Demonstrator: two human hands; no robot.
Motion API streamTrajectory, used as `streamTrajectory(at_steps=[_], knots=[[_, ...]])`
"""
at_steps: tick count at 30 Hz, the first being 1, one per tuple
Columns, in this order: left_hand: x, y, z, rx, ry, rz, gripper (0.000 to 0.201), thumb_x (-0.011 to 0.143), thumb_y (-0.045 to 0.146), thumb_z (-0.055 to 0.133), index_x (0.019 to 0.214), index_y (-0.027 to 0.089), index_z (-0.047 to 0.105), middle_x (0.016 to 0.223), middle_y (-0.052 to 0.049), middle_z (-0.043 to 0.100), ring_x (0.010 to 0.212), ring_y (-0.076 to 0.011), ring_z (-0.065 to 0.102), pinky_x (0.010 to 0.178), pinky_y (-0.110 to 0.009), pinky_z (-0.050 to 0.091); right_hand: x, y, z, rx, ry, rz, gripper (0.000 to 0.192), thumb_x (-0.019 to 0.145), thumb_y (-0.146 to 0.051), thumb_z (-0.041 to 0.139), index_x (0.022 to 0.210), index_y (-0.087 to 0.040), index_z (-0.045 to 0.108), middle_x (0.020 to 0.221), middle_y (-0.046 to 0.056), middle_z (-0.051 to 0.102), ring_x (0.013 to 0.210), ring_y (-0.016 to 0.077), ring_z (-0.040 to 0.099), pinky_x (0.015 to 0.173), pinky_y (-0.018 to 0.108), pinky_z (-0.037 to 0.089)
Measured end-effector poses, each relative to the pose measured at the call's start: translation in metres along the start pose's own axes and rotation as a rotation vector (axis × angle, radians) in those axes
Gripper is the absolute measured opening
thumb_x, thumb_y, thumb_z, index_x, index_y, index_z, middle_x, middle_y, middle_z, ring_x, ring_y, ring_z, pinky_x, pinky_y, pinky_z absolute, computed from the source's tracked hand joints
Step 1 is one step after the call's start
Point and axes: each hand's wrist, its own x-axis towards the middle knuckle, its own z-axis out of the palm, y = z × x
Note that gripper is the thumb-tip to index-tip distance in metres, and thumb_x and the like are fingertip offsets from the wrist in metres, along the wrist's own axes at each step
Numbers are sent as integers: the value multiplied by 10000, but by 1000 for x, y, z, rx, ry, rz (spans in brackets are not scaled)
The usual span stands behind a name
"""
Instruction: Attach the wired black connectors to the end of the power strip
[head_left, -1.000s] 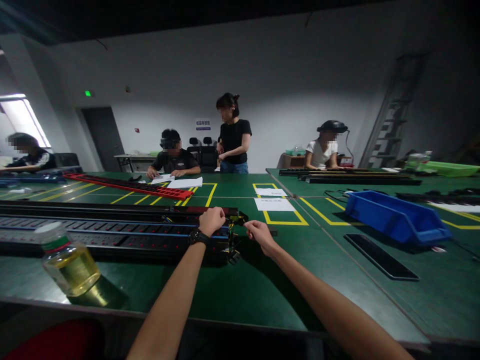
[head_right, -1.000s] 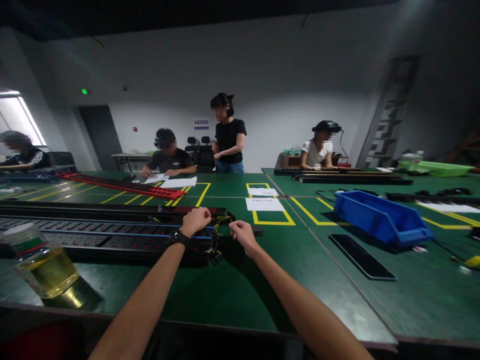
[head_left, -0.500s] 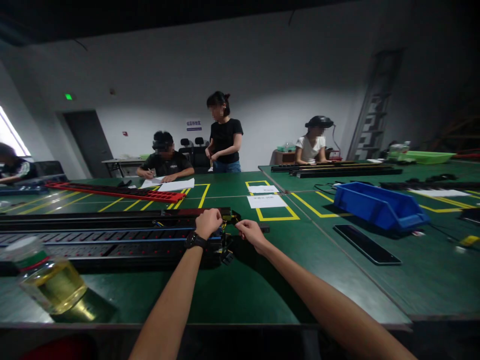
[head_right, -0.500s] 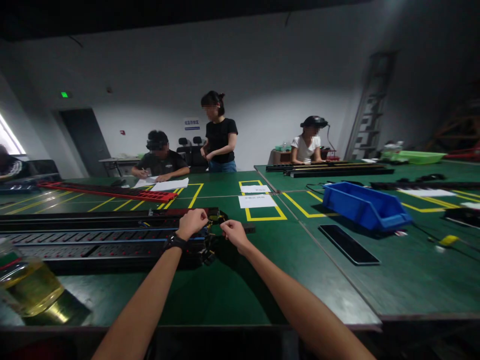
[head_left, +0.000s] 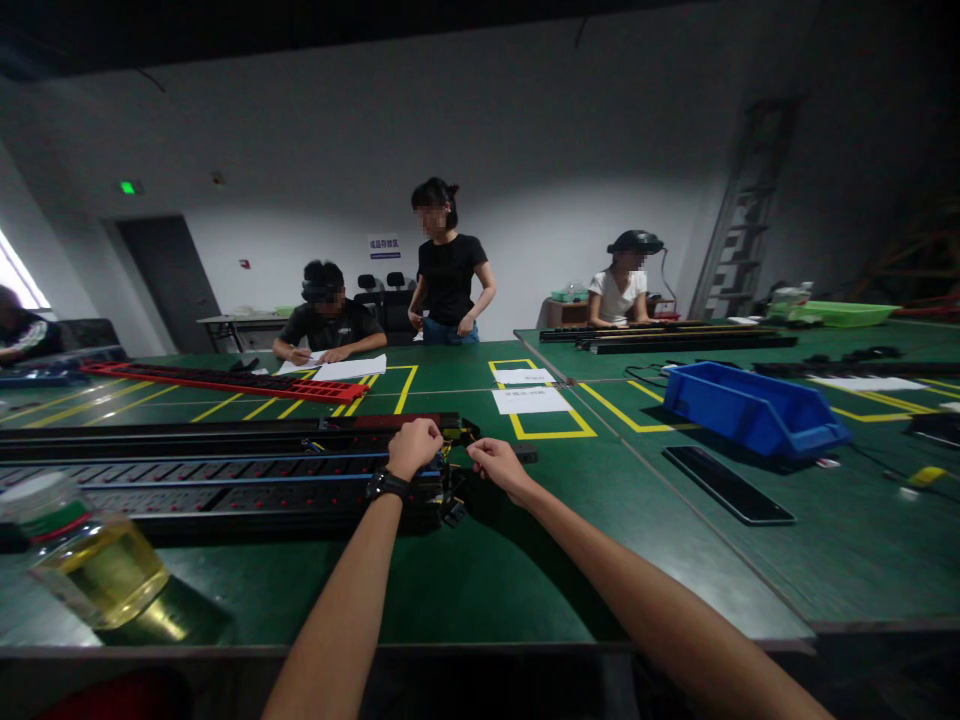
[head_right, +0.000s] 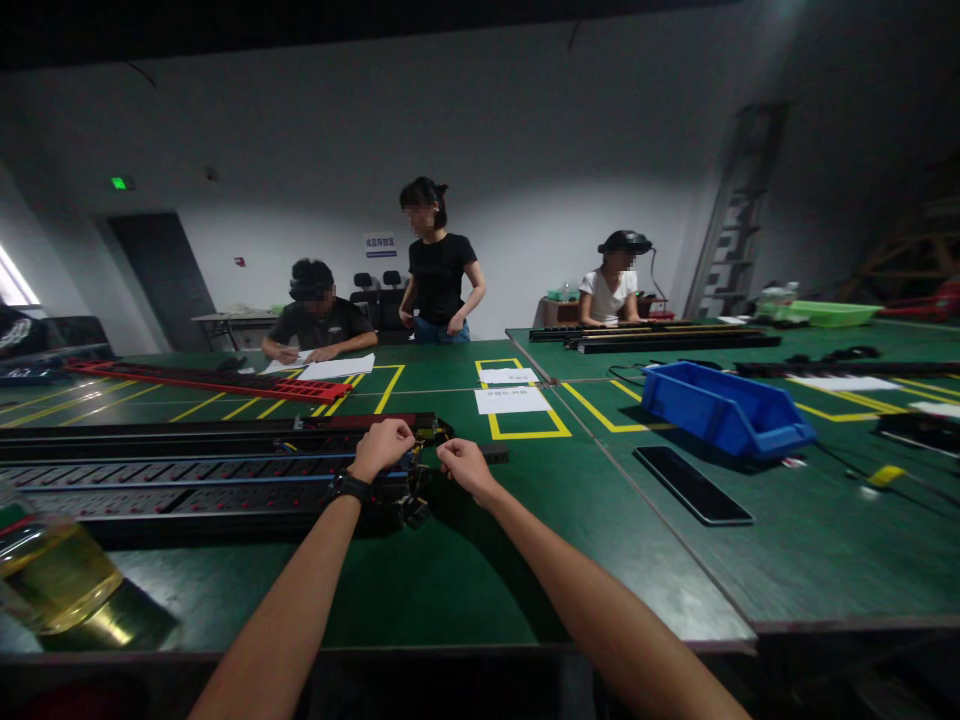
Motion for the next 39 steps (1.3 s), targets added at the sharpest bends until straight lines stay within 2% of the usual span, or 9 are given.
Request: streamTrajectory(at_steps=[5,12,16,21,28,33,36,39], knots=[[3,-3,2,-38,-22,-10,219,867,369,643,1018,303,787,1127,-72,794,1052,-263,733,860,-330,550,1,5,-1,-57,-12,-30,147,841,-241,629,940,-159,701,596,-33,610,519,116,531,492,211,373],[8,-9,1,-80,-48,3,214,856,381,669,1014,299,787,1098,-38,809,1021,-220,743,818,-272,543,9,11,-3,-292,-120,-99,479,839,-171,603,1312,-131,674,708,-11,669,614,135,571,582,229,402],[6,-6,4,-56,-31,44,218,871,387,641,1014,305,785,1097,-35,810,1034,-236,740,854,-301,547,12,9,0,-505,-130,-131,623,790,-123,609,1410,-180,642,779,-3,688,677,151,577,613,236,376],[2,1,8,-4,2,134,225,891,385,610,992,285,785,1064,-57,808,1029,-248,738,898,-312,538,11,6,0,-583,-100,-119,622,779,-129,627,1390,-238,658,794,-11,690,687,158,572,632,242,361],[1,2,8,33,0,219,231,895,429,631,1020,294,772,1062,-41,804,1032,-242,733,885,-305,543,11,9,0,-529,-72,-154,523,789,-126,613,1304,-211,659,809,-15,675,711,163,590,642,245,384],[1,2,8,45,-1,242,267,910,488,630,1071,324,767,1076,-22,803,1035,-240,731,893,-303,539,5,-1,-7,-556,72,-216,373,840,-175,615,1201,-240,684,771,-8,682,736,186,613,654,255,379],[2,2,8,45,-1,246,296,889,541,651,1042,320,774,1054,-24,804,1024,-249,731,891,-311,540,1,-14,-19,-666,185,-207,291,876,-219,617,1149,-268,704,763,7,692,703,192,599,619,265,339],[2,2,8,42,7,237,247,895,491,643,993,310,781,1045,-27,801,1012,-250,732,885,-318,541,0,-24,-36,-819,279,-174,271,912,-251,603,1162,-263,706,813,41,724,725,204,621,609,276,320]])
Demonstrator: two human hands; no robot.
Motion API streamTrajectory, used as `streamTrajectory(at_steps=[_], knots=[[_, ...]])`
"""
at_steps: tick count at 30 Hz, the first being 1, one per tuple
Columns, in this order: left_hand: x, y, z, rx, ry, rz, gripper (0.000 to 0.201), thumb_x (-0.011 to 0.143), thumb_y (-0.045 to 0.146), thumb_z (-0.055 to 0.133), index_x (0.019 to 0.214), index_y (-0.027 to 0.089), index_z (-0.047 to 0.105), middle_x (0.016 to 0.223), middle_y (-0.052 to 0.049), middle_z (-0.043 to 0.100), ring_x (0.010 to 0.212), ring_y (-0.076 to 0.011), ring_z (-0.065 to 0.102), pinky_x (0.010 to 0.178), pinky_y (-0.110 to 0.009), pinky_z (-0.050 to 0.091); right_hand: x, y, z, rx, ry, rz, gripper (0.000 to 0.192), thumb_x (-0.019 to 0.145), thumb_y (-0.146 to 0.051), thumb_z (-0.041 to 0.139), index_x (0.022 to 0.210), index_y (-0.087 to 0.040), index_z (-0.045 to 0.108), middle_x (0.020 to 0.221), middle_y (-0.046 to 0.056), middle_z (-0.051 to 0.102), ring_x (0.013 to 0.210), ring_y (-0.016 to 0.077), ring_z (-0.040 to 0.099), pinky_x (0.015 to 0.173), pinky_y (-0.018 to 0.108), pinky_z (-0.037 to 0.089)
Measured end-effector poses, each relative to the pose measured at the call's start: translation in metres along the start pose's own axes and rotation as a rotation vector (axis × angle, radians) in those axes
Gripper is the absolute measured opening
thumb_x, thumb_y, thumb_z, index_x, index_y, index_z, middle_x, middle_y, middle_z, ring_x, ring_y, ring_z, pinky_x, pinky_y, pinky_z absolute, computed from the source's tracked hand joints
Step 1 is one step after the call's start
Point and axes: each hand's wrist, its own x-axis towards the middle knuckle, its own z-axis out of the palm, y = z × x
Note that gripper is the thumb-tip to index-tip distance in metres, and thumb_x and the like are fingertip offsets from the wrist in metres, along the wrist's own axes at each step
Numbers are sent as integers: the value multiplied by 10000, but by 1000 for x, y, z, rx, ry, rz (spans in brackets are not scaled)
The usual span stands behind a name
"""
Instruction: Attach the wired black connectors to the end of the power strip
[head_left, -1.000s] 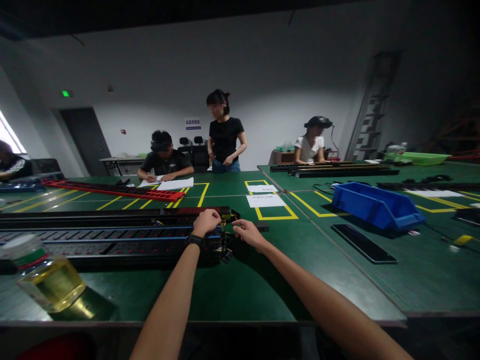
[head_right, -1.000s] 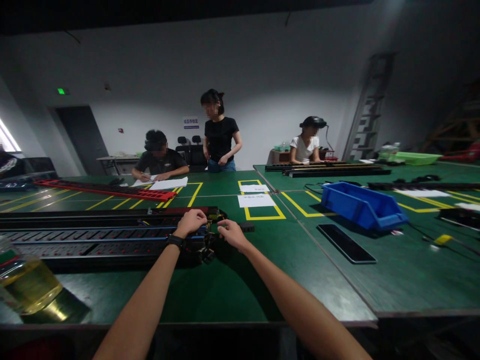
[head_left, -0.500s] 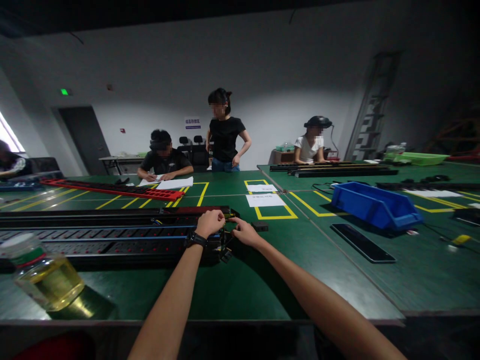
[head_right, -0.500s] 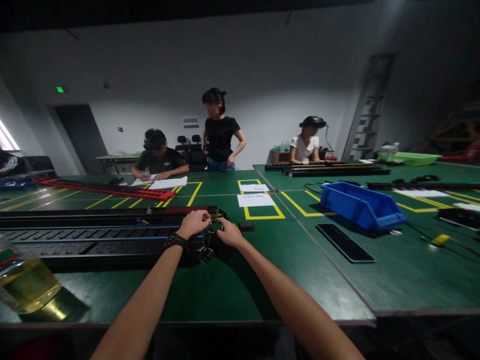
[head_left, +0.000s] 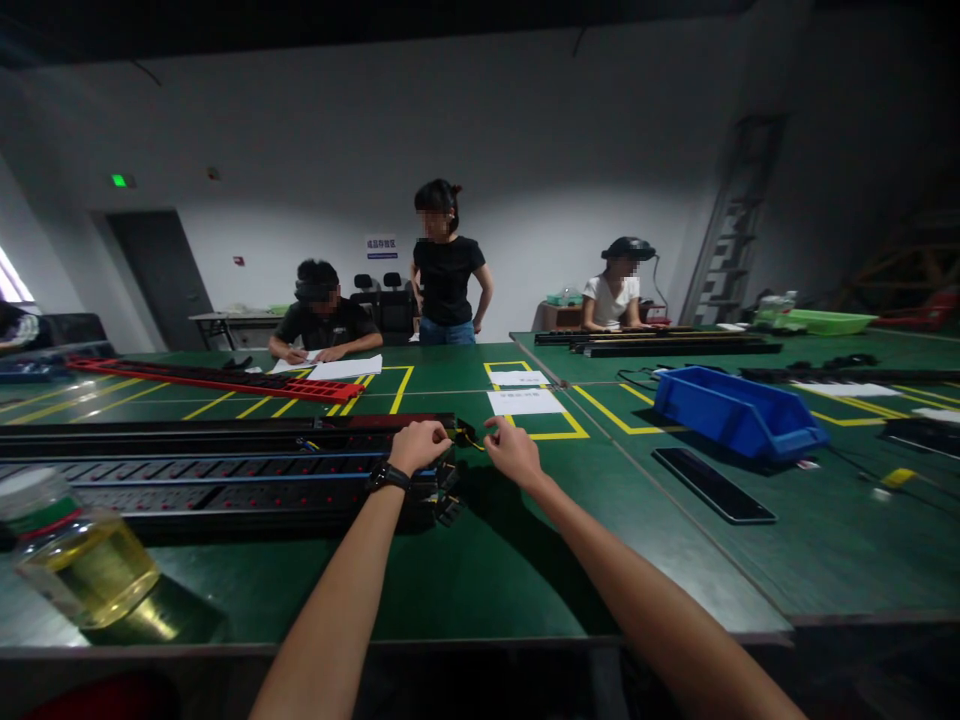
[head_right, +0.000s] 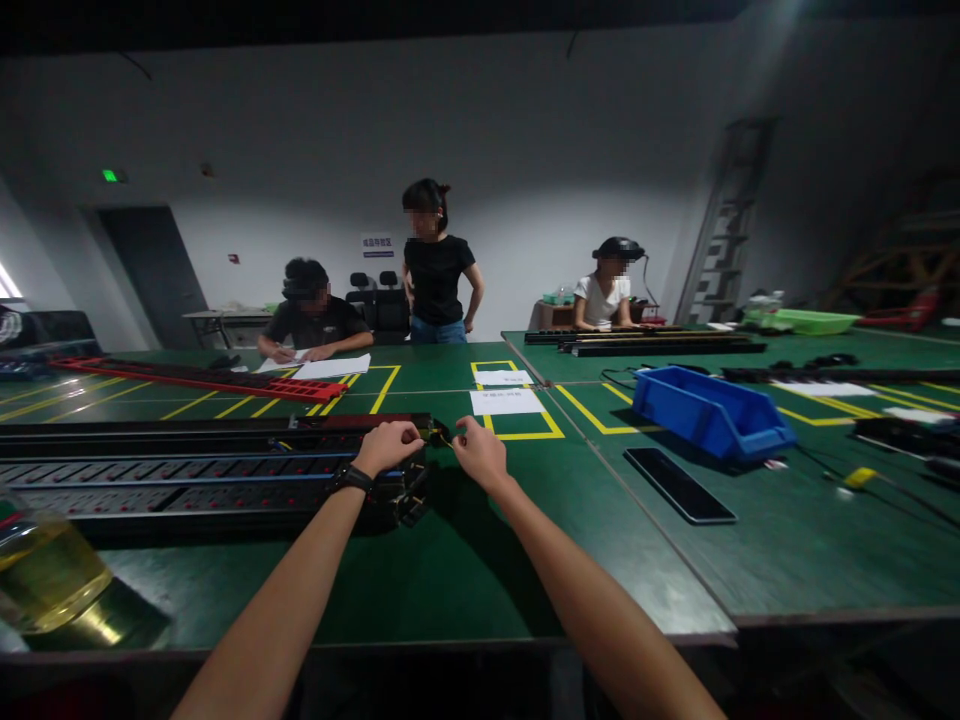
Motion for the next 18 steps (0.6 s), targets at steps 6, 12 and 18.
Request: streamTrajectory(at_steps=[6,12,18], knots=[[-2,0,-1,-7,20,-29,261,925,415,593,1104,330,762,1096,-24,792,1048,-253,724,888,-320,541,13,30,-24,-236,28,144,273,956,-293,572,1171,-243,733,985,128,763,852,259,693,675,299,388],[-3,-1,-2,-33,12,-62,242,923,408,593,1059,334,779,1136,-24,790,1062,-264,723,903,-340,545,17,60,-35,-265,-41,203,267,956,-406,607,1022,-212,779,1008,169,761,898,276,698,718,318,430],[-3,-4,-2,-63,2,-85,256,912,432,605,1076,345,781,1151,-9,792,1071,-261,722,903,-336,545,19,70,-33,-121,-122,247,338,840,-488,756,731,-169,754,787,158,703,785,256,646,683,334,397]])
